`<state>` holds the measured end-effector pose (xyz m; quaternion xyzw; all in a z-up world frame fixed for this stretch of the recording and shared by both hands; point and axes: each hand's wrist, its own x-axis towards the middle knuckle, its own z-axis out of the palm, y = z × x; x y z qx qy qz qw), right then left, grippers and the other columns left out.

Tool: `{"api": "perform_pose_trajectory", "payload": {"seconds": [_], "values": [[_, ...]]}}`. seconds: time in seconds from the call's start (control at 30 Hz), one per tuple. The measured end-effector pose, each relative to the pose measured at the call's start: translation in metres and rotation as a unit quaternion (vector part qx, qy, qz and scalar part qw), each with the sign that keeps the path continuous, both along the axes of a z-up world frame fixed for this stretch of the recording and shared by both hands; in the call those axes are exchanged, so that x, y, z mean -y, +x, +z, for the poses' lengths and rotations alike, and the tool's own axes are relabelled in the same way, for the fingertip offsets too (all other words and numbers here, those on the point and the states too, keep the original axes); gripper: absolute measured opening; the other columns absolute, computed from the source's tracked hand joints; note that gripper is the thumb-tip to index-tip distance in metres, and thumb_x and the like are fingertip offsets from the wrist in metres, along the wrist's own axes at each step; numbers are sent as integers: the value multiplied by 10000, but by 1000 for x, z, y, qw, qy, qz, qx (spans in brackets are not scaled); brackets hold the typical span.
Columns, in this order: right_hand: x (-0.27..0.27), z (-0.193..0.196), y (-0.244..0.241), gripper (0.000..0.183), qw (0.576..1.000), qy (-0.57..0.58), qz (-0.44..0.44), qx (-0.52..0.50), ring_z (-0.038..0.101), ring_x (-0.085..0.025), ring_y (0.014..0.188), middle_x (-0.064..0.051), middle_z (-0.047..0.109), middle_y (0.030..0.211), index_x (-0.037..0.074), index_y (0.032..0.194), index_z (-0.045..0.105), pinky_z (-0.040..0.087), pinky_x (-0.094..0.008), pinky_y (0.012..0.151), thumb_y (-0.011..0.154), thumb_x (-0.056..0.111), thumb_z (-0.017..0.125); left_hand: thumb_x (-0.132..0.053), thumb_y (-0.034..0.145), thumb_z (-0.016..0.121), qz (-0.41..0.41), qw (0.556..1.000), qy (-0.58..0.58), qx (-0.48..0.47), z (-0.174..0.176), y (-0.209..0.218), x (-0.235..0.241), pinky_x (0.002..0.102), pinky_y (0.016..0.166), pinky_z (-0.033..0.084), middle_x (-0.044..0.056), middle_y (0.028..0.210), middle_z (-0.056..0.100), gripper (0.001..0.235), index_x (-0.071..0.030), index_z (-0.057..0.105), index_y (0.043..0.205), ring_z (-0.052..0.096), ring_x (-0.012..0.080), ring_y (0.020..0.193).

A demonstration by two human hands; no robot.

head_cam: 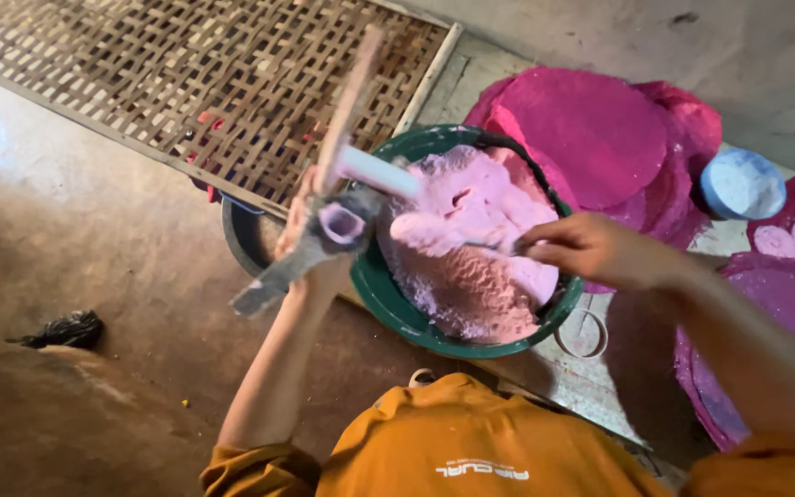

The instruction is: The person prepares a pink paste in a green bucket and then uses a hand-held wooden mold to stamp out circular shapes onto purple-covered boards.

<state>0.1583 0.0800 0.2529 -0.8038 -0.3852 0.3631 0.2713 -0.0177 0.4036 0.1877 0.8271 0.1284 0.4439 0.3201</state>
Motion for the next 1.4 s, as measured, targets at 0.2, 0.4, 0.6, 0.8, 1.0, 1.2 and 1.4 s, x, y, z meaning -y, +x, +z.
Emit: {"api": "perform_pose_trajectory", "payload": {"seconds": [0.2, 0.4, 0.6, 0.8, 1.0, 1.2, 1.4], "values": [[-3, 66, -5, 341, 973, 104, 146, 147, 759, -184, 849, -40, 797, 1052, 114, 1286, 722, 544, -376, 749, 1034, 324, 630, -324, 788, 729, -123, 967, 174, -137, 12, 0, 32, 378, 756, 600, 95, 1410, 670, 613, -98, 623, 1348, 699, 246, 1039], [-53, 59, -77, 128, 780, -80, 182, 593, 686, -211, 604, -26, 654, 717, 168, 945, 687, 501, -367, 462, 906, 193, 567, -419, 865, 794, -175, 970, 109, -128, -11, 23, 76, 401, 856, 566, 147, 1282, 673, 686, -53, 573, 1401, 680, 289, 1076], [-22, 67, -106, 126, 788, -58, 227, 570, 664, -193, 580, -46, 628, 751, 102, 964, 665, 528, -346, 487, 894, 151, 573, -409, 767, 779, -230, 960, 2, -159, -31, -2, 75, 379, 897, 571, 147, 1233, 681, 774, -56, 531, 1409, 697, 256, 1072], [-11, 144, -102, 210, 841, -93, 116, 521, 693, -257, 581, -56, 650, 768, 150, 999, 675, 551, -405, 487, 820, 117, 571, -369, 854, 732, -153, 970, 118, -146, -6, 18, 57, 370, 834, 592, 63, 1231, 685, 670, -169, 540, 1464, 719, 236, 1031], [-56, 80, -109, 161, 775, -80, 195, 596, 698, -219, 576, -68, 686, 777, 85, 1004, 657, 555, -356, 480, 884, 160, 580, -333, 908, 639, -206, 962, 23, -178, -9, 26, 94, 367, 774, 574, 67, 1101, 658, 593, -152, 527, 1462, 683, 235, 932], [15, 127, -101, 241, 806, -154, 60, 568, 699, -215, 631, -23, 643, 771, 187, 1018, 686, 549, -380, 541, 789, 161, 616, -253, 963, 504, -303, 721, -623, -13, -11, 29, 66, 353, 734, 549, 97, 961, 605, 491, -92, 502, 1427, 627, 232, 835], [-15, 110, -85, 177, 768, -42, 185, 611, 664, -177, 586, 4, 645, 743, 164, 945, 695, 521, -328, 483, 791, 159, 607, -233, 965, 527, -376, 592, -712, -41, -25, 36, 81, 354, 720, 537, 108, 883, 598, 500, -38, 482, 1423, 605, 224, 789]]}}
